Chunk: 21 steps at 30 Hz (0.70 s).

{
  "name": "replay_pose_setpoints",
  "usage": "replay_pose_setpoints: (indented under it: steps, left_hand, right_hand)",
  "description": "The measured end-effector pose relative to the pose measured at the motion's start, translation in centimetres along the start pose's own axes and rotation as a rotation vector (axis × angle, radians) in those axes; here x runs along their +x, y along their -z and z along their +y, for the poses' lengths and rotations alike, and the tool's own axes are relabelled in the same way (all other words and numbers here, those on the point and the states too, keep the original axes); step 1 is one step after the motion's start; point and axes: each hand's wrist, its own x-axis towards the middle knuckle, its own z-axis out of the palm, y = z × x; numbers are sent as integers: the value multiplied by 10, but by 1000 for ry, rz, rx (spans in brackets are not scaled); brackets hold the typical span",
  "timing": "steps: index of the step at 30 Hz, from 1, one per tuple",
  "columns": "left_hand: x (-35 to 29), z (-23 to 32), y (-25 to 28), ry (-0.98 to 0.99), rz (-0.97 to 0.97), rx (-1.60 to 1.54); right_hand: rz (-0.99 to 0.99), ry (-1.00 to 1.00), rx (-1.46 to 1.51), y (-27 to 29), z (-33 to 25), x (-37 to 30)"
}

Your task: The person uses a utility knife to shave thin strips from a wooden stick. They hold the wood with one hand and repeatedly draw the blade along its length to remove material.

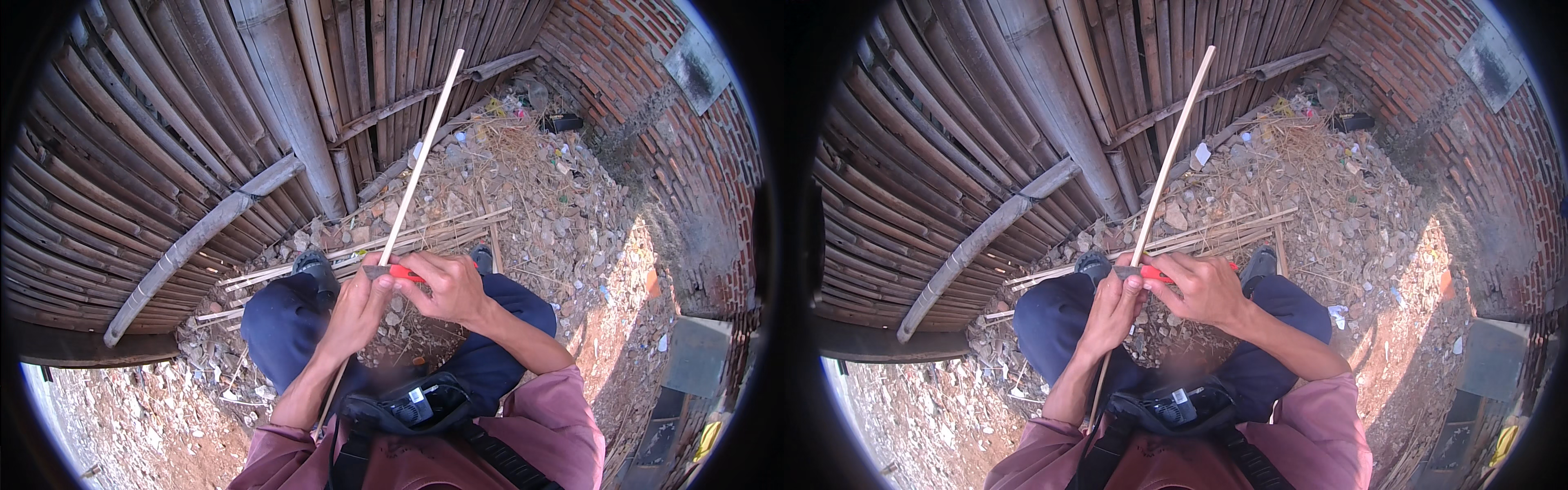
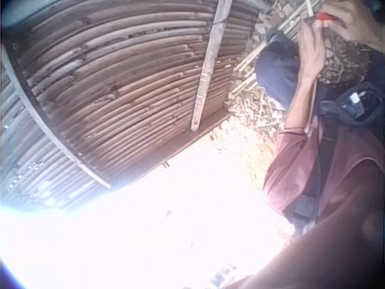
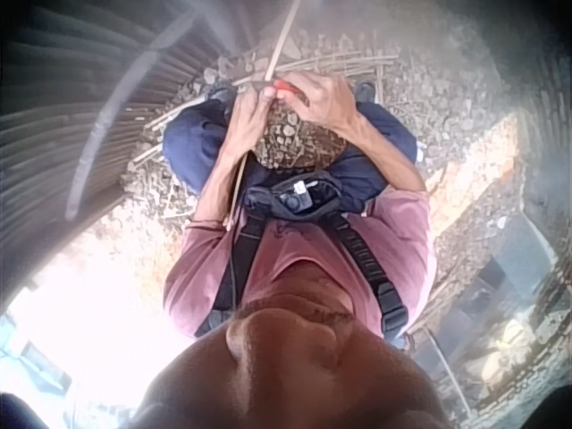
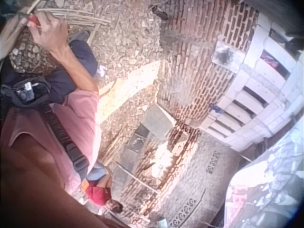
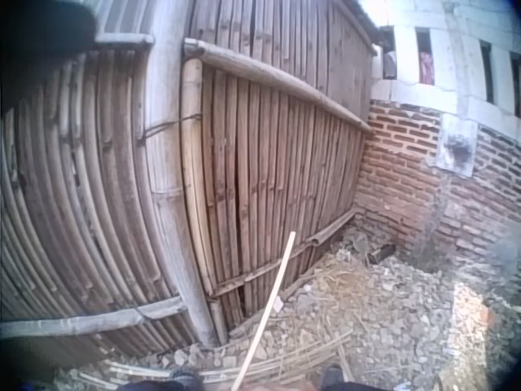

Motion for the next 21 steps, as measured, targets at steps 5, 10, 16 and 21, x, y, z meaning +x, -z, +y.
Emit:
replay_pose_setpoints:
  steps: [5, 10, 16, 21]
  left_hand:
    - [0, 0, 0, 8, 1, 20]
    - [1, -1, 0, 3, 15, 43]
    - [1, -8, 0, 6, 28, 62]
    - [1, -9, 1, 6, 28, 89]
  right_hand:
    - [16, 8, -17, -2, 1, -2]
    - [19, 1, -39, -2, -1, -1]
    - [30, 8, -52, -2, -2, -1]
    - [19, -8, -70, -3, -4, -2]
